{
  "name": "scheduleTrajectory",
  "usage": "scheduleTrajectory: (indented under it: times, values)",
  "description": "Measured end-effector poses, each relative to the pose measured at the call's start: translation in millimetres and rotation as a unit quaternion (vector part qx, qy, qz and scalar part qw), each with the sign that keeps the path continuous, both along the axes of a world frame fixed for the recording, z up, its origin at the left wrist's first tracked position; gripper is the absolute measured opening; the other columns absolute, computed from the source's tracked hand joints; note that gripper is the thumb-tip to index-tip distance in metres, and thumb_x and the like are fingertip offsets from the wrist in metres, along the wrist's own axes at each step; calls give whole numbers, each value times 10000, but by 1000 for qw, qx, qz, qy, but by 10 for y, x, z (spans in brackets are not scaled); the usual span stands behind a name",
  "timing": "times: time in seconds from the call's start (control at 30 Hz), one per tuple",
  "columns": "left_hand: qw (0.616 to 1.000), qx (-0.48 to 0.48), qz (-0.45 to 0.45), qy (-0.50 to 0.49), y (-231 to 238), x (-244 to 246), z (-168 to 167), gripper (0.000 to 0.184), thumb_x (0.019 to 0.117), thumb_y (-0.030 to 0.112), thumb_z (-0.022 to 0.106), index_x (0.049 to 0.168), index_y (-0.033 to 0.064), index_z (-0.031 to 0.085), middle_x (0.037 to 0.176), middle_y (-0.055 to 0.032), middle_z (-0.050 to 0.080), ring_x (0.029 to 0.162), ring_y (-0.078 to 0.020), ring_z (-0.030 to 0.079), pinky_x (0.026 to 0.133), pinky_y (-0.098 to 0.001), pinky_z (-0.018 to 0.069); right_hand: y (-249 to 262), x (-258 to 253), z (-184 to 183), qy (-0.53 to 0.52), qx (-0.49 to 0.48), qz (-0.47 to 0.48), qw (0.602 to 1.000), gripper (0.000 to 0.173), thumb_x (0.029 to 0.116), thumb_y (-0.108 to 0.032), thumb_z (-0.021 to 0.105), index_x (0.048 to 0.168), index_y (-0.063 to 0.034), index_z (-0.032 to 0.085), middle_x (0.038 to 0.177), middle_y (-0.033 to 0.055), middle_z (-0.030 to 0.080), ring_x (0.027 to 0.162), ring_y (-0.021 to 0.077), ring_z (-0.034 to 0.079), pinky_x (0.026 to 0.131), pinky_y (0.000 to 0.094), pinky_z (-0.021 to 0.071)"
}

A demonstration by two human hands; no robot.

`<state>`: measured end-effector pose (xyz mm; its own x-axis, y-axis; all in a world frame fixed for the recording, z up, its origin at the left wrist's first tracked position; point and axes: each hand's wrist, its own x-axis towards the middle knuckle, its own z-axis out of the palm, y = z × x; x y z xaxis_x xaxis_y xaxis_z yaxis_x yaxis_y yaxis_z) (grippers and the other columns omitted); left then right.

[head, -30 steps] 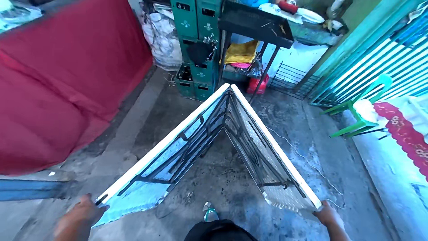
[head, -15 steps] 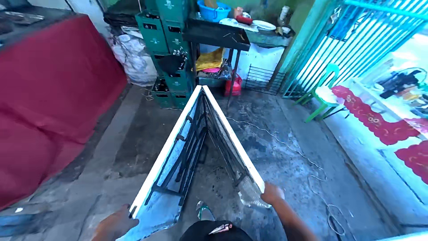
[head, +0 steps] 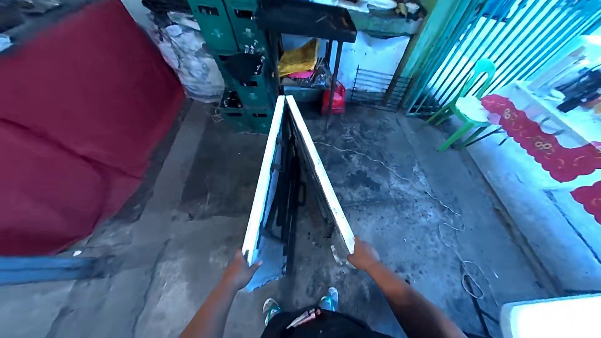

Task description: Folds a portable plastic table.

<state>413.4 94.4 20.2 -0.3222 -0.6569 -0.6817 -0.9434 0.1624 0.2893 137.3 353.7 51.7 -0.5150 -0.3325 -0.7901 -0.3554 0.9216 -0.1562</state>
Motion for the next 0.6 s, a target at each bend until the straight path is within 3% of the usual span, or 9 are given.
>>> scheduleTrajectory:
  times: [0.2,0.3,0.4,0.6]
  values:
    - [992,105,-3,64,140,-98,-31,949,979,544,622,1618,64,110,1391,-278,567,1268,-394,597,1085,-571,458,-439,637,-149,-25,-23,-10,999,809,879,-414,730,1522,-69,382,1305,213,653,1212,380,643,1009,605,508]
    - [985,154,-34,73,225,-122,-28,967,979,519,637,1636,120,50,1404,-267,561,1278,-384,592,1090,-574,454,-570,890,-150,-29,-15,-17,999,816,900,-434,714,1540,-75,357,1315,217,648,1216,384,643,1009,595,515]
    - [984,159,-58,57,311,-152,39,986,983,511,631,1639,144,-6,1390,-265,576,1258,-401,610,1069,-594,468,-590,1015,-223,-40,-44,-48,997,817,909,-402,727,1554,-70,350,1321,234,641,1226,398,632,1033,609,495]
    - [981,164,-102,32,234,-148,59,1007,995,572,573,1634,139,-73,1364,-264,594,1236,-400,625,1059,-588,477,-512,1013,-417,-47,-86,-62,993,835,936,-482,720,1567,-83,346,1353,222,629,1275,372,605,1089,584,457]
